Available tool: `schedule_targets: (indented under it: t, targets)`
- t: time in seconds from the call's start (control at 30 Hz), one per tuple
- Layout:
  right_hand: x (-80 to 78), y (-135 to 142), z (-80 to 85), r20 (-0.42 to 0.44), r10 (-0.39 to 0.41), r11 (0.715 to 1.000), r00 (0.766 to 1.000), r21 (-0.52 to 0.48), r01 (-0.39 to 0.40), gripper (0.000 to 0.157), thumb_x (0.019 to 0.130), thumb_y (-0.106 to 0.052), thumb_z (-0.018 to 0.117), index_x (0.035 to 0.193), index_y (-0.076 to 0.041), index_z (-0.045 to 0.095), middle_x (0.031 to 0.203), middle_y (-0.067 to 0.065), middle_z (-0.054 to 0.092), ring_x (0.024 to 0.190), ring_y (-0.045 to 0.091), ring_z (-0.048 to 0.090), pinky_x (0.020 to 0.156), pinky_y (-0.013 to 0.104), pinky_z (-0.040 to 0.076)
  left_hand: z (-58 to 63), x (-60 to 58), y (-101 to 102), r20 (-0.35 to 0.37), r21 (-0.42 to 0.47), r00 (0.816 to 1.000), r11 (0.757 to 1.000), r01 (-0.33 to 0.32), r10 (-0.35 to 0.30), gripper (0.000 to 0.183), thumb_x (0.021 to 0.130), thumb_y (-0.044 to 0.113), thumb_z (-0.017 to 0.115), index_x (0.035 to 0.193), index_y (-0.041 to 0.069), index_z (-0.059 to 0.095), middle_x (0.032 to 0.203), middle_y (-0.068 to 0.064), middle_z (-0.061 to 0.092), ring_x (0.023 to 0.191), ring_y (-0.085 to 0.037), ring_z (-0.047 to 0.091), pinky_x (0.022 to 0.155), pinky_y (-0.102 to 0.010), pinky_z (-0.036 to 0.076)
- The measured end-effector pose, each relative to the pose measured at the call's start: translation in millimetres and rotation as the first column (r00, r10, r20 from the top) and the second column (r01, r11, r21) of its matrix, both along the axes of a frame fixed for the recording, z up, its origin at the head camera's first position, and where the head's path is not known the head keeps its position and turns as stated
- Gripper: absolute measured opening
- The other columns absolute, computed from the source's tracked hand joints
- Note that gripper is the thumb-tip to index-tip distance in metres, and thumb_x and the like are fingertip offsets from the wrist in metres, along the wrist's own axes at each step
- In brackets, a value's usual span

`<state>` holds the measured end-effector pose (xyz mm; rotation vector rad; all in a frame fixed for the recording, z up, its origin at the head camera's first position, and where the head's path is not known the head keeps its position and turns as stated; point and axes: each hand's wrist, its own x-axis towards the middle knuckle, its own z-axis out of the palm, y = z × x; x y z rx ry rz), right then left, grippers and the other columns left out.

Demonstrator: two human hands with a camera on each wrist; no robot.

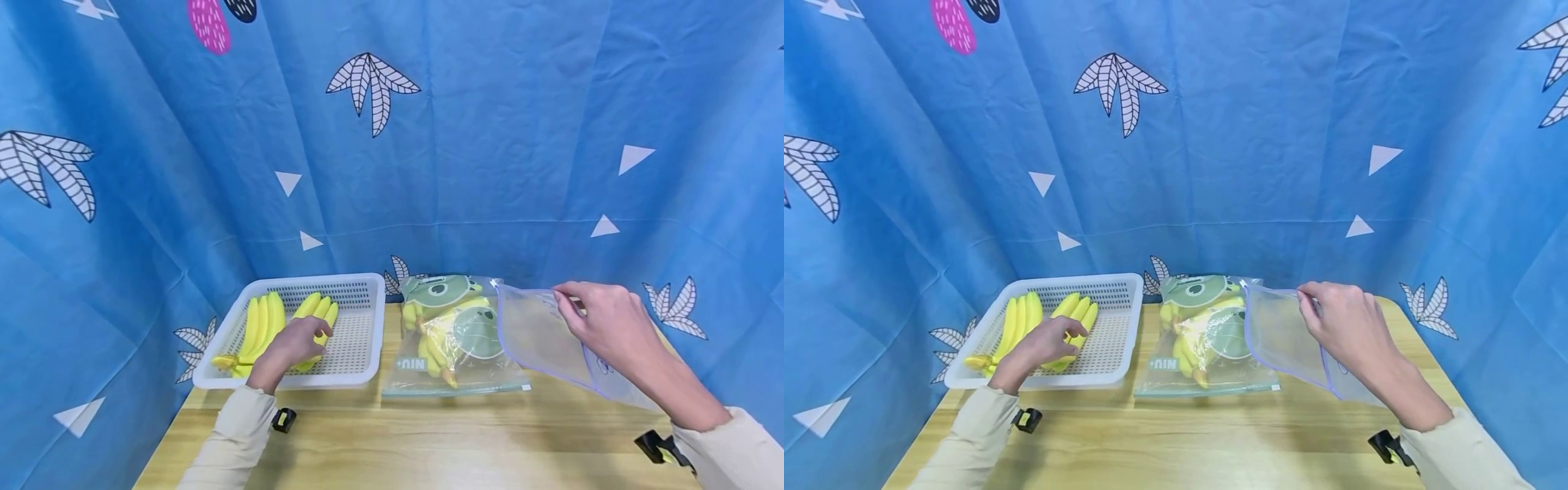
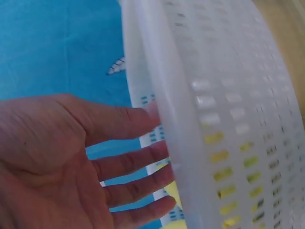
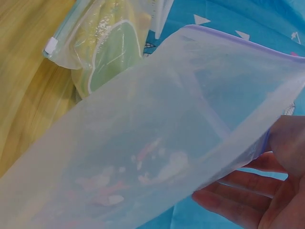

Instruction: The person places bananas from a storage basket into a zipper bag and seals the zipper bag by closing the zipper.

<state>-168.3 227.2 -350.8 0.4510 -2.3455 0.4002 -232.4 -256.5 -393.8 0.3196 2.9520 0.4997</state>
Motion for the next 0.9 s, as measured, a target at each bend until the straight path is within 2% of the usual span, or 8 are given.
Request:
schedule_targets:
  t: [0.2, 0.27, 0.43, 0.5, 0.6, 0.73, 0.83, 0.9]
  targets:
    - [1.5, 0.4, 0.3, 0.016, 0.0, 1.0, 1.0, 0.006, 0.0, 0.011, 0.091, -0.007, 0.07, 0.094, -0.005, 0.08, 0.08, 0.013, 0.075, 0.051, 0.016, 0.057, 0.039, 0.028, 0.03, -5.6, -3.8, -11.2, 0.066, -0.054, 0.99, 0.99, 0.128, -0.125, 0.04, 0.079, -0.008, 0.08, 0.117, 0.004, 0.074, 0.121, -0.013, 0.068, 0.104, -0.028, 0.058, 0.092, -0.045, 0.05]
    - [2.0, -0.4, -0.3, 0.032, 0.002, 1.0, 0.999, 0.011, -0.002, 0.011, 0.091, -0.007, 0.07, 0.095, -0.004, 0.08, 0.081, 0.013, 0.075, 0.051, 0.016, 0.058, 0.038, 0.027, 0.03, -7.4, -4.4, -13.8, 0.084, -0.076, 0.988, 0.987, 0.139, -0.133, 0.04, 0.079, -0.007, 0.082, 0.116, 0.005, 0.074, 0.118, -0.011, 0.068, 0.1, -0.026, 0.057, 0.091, -0.043, 0.05]
    - [2.9, -2.6, -2.3, 0.043, 0.014, 1.0, 0.999, -0.001, -0.014, 0.011, 0.092, -0.008, 0.07, 0.095, -0.004, 0.079, 0.082, 0.013, 0.076, 0.055, 0.019, 0.064, 0.037, 0.026, 0.03, -8.4, -1.8, -19.5, 0.086, -0.122, 0.991, 0.986, 0.114, -0.104, 0.027, 0.076, -0.007, 0.084, 0.098, 0.005, 0.075, 0.091, -0.004, 0.065, 0.084, -0.02, 0.054, 0.077, -0.038, 0.052]
    - [3.6, -2.7, -3.1, 0.04, 0.017, 1.0, 0.999, -0.009, -0.016, 0.011, 0.092, -0.007, 0.069, 0.096, -0.005, 0.079, 0.082, 0.013, 0.076, 0.056, 0.021, 0.065, 0.037, 0.025, 0.03, -10.1, -0.4, -23.1, 0.078, -0.123, 0.989, 0.984, 0.131, -0.122, 0.021, 0.075, -0.012, 0.08, 0.083, 0.006, 0.072, 0.075, 0.0, 0.055, 0.073, -0.017, 0.048, 0.066, -0.031, 0.046]
    - [4.3, -2.0, -4.3, 0.025, 0.018, 1.0, 1.0, -0.013, -0.017, 0.011, 0.092, -0.006, 0.069, 0.095, -0.005, 0.079, 0.081, 0.012, 0.076, 0.056, 0.02, 0.066, 0.038, 0.026, 0.032, -10.3, 1.6, -28.5, 0.041, -0.127, 0.986, 0.978, 0.163, -0.159, 0.026, 0.077, -0.017, 0.069, 0.073, 0.008, 0.064, 0.068, 0.0, 0.043, 0.068, -0.017, 0.041, 0.064, -0.031, 0.035]
    - [5.2, 2.3, -4.8, 0.004, 0.002, 1.0, 1.0, -0.002, -0.002, 0.009, 0.092, -0.007, 0.07, 0.093, -0.007, 0.079, 0.073, 0.005, 0.072, 0.048, 0.01, 0.051, 0.04, 0.027, 0.03, -7.6, 0.7, -30.7, -0.034, -0.112, 0.983, 0.978, 0.176, -0.18, 0.025, 0.086, -0.015, 0.061, 0.092, 0.006, 0.073, 0.086, -0.004, 0.063, 0.082, -0.022, 0.054, 0.078, -0.039, 0.048]
    - [6.2, 6.3, -4.8, 0.002, -0.005, 1.0, 1.0, 0.003, 0.005, 0.008, 0.092, -0.007, 0.071, 0.092, -0.007, 0.079, 0.067, -0.001, 0.067, 0.046, 0.004, 0.039, 0.04, 0.026, 0.027, -8.2, -2.0, -30.7, -0.07, -0.078, 0.981, 0.982, 0.174, -0.18, 0.028, 0.09, -0.013, 0.059, 0.107, 0.003, 0.073, 0.099, -0.007, 0.069, 0.09, -0.025, 0.058, 0.085, -0.044, 0.052]
    - [6.2, 7.5, -5.1, 0.001, -0.003, 1.0, 1.0, 0.002, 0.003, 0.007, 0.092, -0.006, 0.072, 0.092, -0.006, 0.079, 0.066, -0.002, 0.066, 0.046, 0.003, 0.037, 0.039, 0.025, 0.026, -8.5, -4.2, -31.2, -0.085, -0.063, 0.98, 0.983, 0.173, -0.178, 0.028, 0.09, -0.013, 0.057, 0.109, 0.002, 0.072, 0.098, -0.008, 0.068, 0.088, -0.025, 0.058, 0.081, -0.042, 0.051]
